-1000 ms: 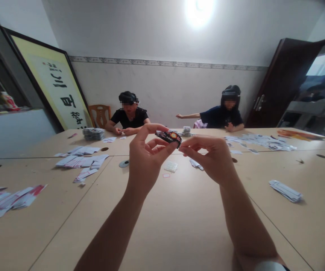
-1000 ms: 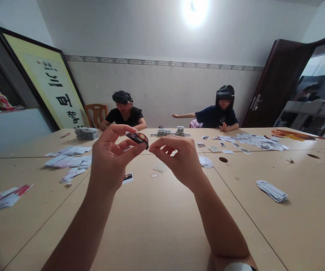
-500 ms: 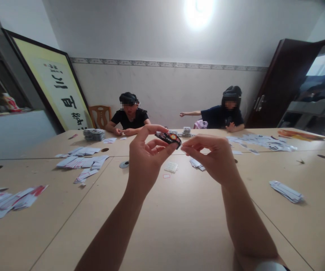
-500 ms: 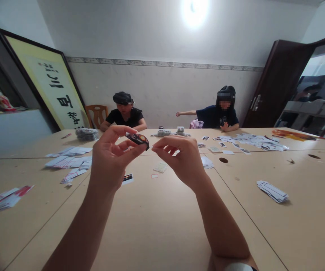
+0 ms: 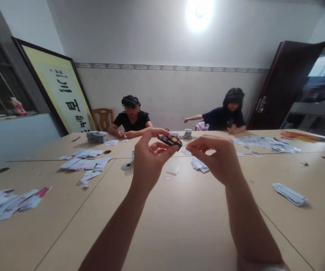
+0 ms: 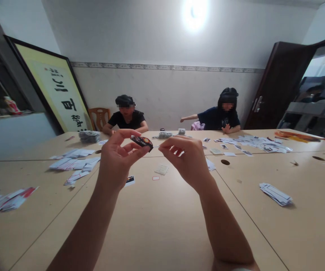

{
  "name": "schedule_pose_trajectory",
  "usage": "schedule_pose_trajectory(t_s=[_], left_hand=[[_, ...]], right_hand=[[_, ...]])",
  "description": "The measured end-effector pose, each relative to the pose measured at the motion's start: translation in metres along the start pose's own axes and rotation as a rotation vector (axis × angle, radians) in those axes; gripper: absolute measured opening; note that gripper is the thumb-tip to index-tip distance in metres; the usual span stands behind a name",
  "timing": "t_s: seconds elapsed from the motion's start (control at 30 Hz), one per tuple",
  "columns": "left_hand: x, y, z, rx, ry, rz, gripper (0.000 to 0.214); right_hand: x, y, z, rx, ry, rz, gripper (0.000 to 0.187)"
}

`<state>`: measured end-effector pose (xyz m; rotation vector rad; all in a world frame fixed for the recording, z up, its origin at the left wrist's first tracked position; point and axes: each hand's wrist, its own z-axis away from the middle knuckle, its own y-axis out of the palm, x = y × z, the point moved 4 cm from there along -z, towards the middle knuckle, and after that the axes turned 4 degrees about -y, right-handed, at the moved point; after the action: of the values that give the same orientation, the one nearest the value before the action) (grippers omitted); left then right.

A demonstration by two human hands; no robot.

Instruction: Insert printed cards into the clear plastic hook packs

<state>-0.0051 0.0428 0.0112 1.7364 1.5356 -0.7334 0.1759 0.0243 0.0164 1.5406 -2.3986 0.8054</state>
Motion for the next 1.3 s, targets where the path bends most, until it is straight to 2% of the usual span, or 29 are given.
schedule_pose_trajectory(t_s=[0.5, 0.77, 1.03, 1.17, 1.3], left_hand=[[0.002, -0.003, -0.004, 0.005, -0.002, -0.006, 0.034], [0.005, -0.002, -0.005, 0.02, -0.025, -0.059, 0.037], [0.011, -0.001, -0.008, 0.028, -0.019, -0.088, 0.038], [0.008, -0.001, -0.009, -0.001, -0.005, -0.12, 0.037], [0.005, -0.005, -0.011, 0.0, 0.012, -0.124, 0.036]], right_hand=[[-0.002, -0.005, -0.003, -0.058, -0.035, 0.076, 0.014], [-0.009, -0.01, -0.003, -0.09, 0.031, 0.052, 0.01], [-0.014, -0.013, -0.005, -0.061, 0.087, 0.015, 0.011], [-0.014, -0.023, -0.006, -0.105, 0.103, 0.018, 0.012], [-0.022, -0.042, -0.008, -0.175, 0.15, 0.003, 0.007]])
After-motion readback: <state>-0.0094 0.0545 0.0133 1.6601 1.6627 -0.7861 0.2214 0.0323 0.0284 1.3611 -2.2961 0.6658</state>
